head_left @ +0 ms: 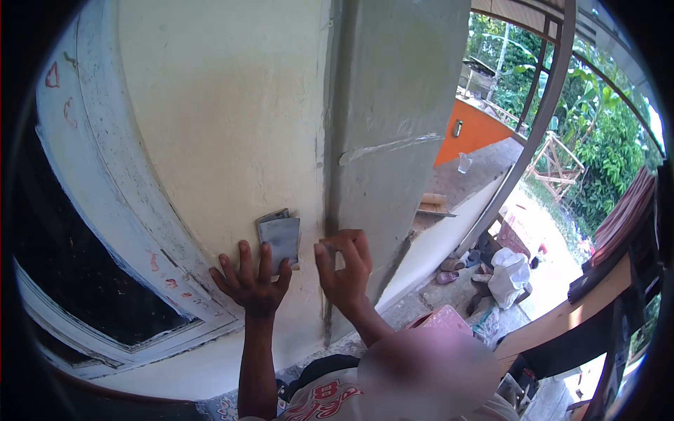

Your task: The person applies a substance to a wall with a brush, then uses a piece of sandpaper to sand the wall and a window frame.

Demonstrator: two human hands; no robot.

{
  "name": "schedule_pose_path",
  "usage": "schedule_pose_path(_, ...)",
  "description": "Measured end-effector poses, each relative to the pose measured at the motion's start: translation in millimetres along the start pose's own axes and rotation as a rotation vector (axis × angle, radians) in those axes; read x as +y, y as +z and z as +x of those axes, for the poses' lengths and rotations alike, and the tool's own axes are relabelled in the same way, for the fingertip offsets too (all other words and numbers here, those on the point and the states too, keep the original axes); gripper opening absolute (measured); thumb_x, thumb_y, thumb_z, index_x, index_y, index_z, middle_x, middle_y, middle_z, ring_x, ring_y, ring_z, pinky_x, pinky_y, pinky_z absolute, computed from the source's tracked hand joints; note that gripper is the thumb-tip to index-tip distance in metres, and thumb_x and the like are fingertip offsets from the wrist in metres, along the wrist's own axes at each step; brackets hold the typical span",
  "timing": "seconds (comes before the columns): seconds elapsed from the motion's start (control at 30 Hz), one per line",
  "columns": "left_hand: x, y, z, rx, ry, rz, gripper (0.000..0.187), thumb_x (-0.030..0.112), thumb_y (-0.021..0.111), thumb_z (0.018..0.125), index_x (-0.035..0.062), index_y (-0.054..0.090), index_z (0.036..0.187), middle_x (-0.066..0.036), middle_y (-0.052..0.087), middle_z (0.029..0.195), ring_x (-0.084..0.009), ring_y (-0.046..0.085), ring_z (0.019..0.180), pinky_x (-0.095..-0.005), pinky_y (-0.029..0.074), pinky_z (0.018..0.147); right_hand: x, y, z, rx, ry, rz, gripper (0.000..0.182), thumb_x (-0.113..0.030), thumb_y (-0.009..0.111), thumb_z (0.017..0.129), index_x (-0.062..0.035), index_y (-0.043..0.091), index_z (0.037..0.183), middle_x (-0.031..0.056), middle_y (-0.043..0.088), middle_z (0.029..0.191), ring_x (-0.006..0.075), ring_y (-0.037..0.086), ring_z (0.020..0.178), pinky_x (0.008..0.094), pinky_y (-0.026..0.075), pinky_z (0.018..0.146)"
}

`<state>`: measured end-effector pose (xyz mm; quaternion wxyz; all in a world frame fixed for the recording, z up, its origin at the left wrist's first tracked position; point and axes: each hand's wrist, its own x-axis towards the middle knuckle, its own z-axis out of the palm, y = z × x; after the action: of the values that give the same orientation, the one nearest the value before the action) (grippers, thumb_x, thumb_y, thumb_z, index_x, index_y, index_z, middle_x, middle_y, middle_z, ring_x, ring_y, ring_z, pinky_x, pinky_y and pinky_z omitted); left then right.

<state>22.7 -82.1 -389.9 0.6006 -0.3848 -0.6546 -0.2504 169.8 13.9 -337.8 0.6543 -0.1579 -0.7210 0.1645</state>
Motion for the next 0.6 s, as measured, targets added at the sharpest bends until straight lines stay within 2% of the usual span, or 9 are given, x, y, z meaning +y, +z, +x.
schedule_pose_path(0.03,1,0,0,-0.007,-0.028,-0.006,0.052,0.055,0.055,0.096,0.0259,0.056,0.14,-0.009,0.044,0.152,-0.0431,0.026,0.148,-0.0674,0.017,0.118,-7,7,-10,0.027,0.005,0.004,0.019,-0.009,0.077,0.085,0.0002,0.068,0.099,0.0127,0.06,0.098,0.025,0.063,0.085,0.0322,0.051,0.071)
schedule_pose_path(0.1,1,0,0,0.002,-0.016,-0.01,0.051,0.053,0.054,0.097,0.0247,0.056,0.139,-0.01,0.045,0.152,-0.0439,0.027,0.147,-0.0674,0.017,0.117,-18,19,-20,-0.067,0.102,0.07,0.039,-0.015,0.082,0.08,-0.0034,0.064,0.113,0.0152,0.06,0.106,0.0329,0.063,0.086,0.0405,0.052,0.074)
schedule_pose_path(0.13,1,0,0,-0.003,-0.029,-0.013,0.05,0.051,0.054,0.098,0.0236,0.056,0.139,-0.011,0.045,0.152,-0.0447,0.027,0.147,-0.0674,0.017,0.117,-22,22,-22,-0.04,0.109,0.082,0.039,-0.015,0.082,0.08,-0.0034,0.064,0.113,0.0152,0.06,0.106,0.0329,0.063,0.086,0.0405,0.052,0.074)
schedule_pose_path(0.2,-2,1,-5,-0.011,-0.008,0.0,0.049,0.049,0.053,0.099,0.0222,0.056,0.139,-0.011,0.045,0.152,-0.0451,0.027,0.147,-0.0673,0.018,0.117,-29,26,-23,-0.11,0.174,0.104,0.055,-0.019,0.082,0.08,-0.0042,0.058,0.127,0.016,0.058,0.112,0.0334,0.063,0.087,0.0418,0.053,0.077)
schedule_pose_path(0.23,-3,0,-5,-0.029,-0.017,0.012,0.048,0.047,0.053,0.099,0.0209,0.056,0.139,-0.011,0.046,0.151,-0.0455,0.027,0.147,-0.0672,0.018,0.117,-32,27,-22,-0.084,0.182,0.115,0.055,-0.019,0.082,0.08,-0.0042,0.058,0.127,0.016,0.058,0.112,0.0334,0.063,0.087,0.0418,0.053,0.077)
schedule_pose_path(0.3,-2,-2,-2,-0.009,0.023,0.003,0.048,0.044,0.052,0.1,0.0167,0.055,0.14,-0.012,0.046,0.151,-0.0468,0.027,0.147,-0.0673,0.019,0.117,-35,26,-20,-0.11,0.353,0.215,0.056,-0.019,0.082,0.08,-0.0042,0.056,0.128,0.0157,0.059,0.107,0.0315,0.063,0.088,0.0413,0.052,0.079)
schedule_pose_path(0.43,-5,-7,2,-0.022,0.062,-0.034,0.05,0.042,0.055,0.1,0.0119,0.053,0.14,-0.013,0.046,0.151,-0.0472,0.026,0.147,-0.0672,0.019,0.117,-27,33,-18,-0.096,0.391,0.205,0.05,-0.018,0.081,0.08,-0.0037,0.06,0.123,0.015,0.06,0.102,0.0289,0.063,0.086,0.0402,0.052,0.076)
schedule_pose_path(0.5,-7,-12,1,-0.082,0.067,-0.042,0.052,0.042,0.055,0.1,0.0116,0.052,0.141,-0.015,0.045,0.151,-0.0481,0.025,0.148,-0.0676,0.019,0.117,-24,33,-17,-0.105,0.209,0.126,0.039,-0.013,0.079,0.081,-0.0025,0.063,0.114,0.0141,0.061,0.098,0.0284,0.063,0.086,0.0395,0.052,0.074)
schedule_pose_path(0.6,-14,-18,6,-0.066,0.06,-0.14,0.052,0.043,0.056,0.099,0.0114,0.054,0.14,-0.018,0.044,0.151,-0.0497,0.024,0.147,-0.0679,0.019,0.116,-30,35,-13,0.022,0.276,0.201,0.03,-0.01,0.077,0.082,-0.0016,0.064,0.107,0.0142,0.061,0.1,0.0299,0.063,0.086,0.04,0.052,0.074)
